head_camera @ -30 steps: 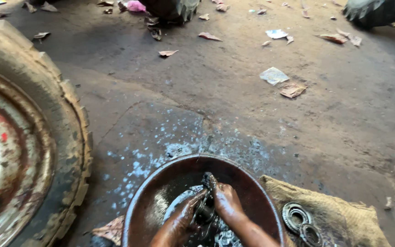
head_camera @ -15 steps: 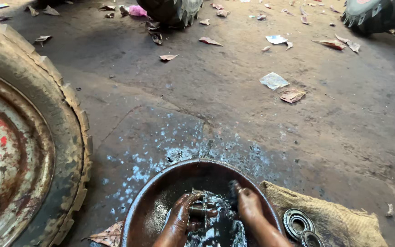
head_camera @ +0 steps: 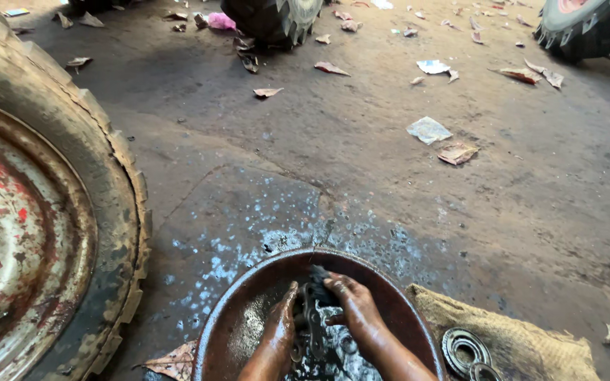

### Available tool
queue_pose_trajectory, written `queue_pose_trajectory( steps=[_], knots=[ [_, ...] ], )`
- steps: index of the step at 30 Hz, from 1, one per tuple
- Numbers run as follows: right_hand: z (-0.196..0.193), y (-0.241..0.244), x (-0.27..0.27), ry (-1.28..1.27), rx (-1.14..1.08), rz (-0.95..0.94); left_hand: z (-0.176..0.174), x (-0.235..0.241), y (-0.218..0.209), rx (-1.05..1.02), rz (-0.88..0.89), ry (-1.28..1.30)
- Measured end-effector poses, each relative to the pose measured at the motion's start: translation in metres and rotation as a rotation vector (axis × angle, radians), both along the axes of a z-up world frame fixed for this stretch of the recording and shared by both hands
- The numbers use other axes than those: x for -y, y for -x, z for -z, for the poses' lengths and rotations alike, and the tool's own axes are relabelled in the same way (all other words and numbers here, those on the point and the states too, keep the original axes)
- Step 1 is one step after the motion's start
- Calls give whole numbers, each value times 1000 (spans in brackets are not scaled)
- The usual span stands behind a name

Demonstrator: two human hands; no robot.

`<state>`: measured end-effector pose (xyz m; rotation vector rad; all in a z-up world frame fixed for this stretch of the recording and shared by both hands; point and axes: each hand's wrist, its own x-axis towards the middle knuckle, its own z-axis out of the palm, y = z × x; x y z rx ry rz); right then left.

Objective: The person scrubs a small metal mechanical part in a basin filled with soapy water using a brush and their hands. They rinse the part and place it on a cloth next to the basin, then repeat the process with another part.

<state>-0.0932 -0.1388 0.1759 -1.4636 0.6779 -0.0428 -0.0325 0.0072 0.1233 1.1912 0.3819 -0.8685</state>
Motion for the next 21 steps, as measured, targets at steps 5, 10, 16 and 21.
queue_pose_trajectory(
  steps=[5, 10, 16, 21],
  knots=[
    [-34, 11, -37, 862, 340, -312, 37, -5, -26, 114, -279, 18],
    [-62, 25, -75, 820, -59, -367, 49, -20, -34, 138, -386, 41],
    [-70, 10, -68, 919, 170, -62, 66, 7, -13, 231, -72, 197],
    [-59, 3, -54, 977, 244, -63, 122, 27, -31, 312, -213, 347]
  ],
)
